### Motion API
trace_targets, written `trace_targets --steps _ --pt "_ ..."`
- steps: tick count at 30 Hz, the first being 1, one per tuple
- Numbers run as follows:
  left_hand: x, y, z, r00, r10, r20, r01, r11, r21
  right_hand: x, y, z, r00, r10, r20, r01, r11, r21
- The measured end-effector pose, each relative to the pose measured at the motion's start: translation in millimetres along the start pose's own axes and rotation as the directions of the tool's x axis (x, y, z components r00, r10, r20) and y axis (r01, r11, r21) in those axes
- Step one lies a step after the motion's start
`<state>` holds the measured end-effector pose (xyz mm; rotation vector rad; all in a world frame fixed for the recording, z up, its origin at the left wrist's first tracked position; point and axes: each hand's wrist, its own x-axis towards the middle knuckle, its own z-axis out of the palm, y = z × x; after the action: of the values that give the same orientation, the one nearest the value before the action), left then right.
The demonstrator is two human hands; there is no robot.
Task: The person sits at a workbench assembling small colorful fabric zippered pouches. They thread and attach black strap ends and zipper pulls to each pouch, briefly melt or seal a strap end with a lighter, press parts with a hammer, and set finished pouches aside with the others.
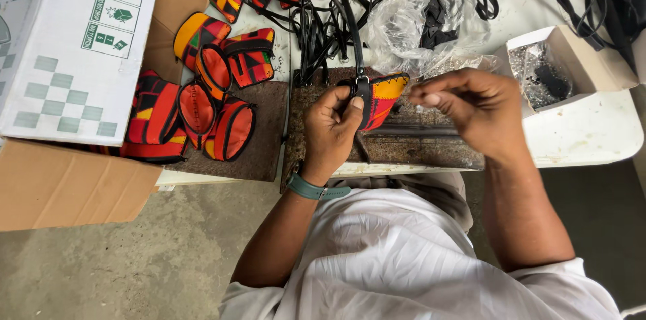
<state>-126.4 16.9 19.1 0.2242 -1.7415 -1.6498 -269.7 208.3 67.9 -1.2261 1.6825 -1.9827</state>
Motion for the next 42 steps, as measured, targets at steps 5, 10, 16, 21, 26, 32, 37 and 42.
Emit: trace_targets --steps 5,10,16,21,26,32,37,42 --pt "-3 7 1 1.0 0.008 -0.03 -0.006 0.999 0.05 1 -12 29 1.0 0.016 0.026 -0.014 0.998 -0.058" --pt "-2 12 5 0.998 0.042 -0.053 -0.037 0.995 0.096 -3 -18 42 0.947 -0.299 0.118 0.321 0.899 -0.297" --pt "-8 21 12 0.999 0.048 0.019 -0.051 0.969 0.242 -7 -9 53 0.946 -0.324 0.032 0.3 0.829 -0.472" --pt "-10 20 18 0.999 0.025 0.03 -0.03 0.982 0.186 -4 6 51 0.954 -0.299 0.001 0.265 0.845 -0.465" --pt "-8 23 17 0.989 0.125 0.08 -0.135 0.98 0.143 -3 17 46 0.946 -0.325 0.004 0.295 0.854 -0.428" --pt "-9 37 11 0.941 0.293 0.17 -0.335 0.877 0.344 -2 18 42 0.958 -0.286 -0.022 0.274 0.936 -0.221" --pt "-11 40 15 0.985 0.135 0.111 -0.165 0.932 0.324 -8 10 40 0.863 -0.497 0.088 0.467 0.72 -0.514" --pt "-14 41 16 0.965 0.225 0.136 -0.256 0.919 0.3 -9 11 39 0.92 -0.386 0.061 0.368 0.803 -0.469"
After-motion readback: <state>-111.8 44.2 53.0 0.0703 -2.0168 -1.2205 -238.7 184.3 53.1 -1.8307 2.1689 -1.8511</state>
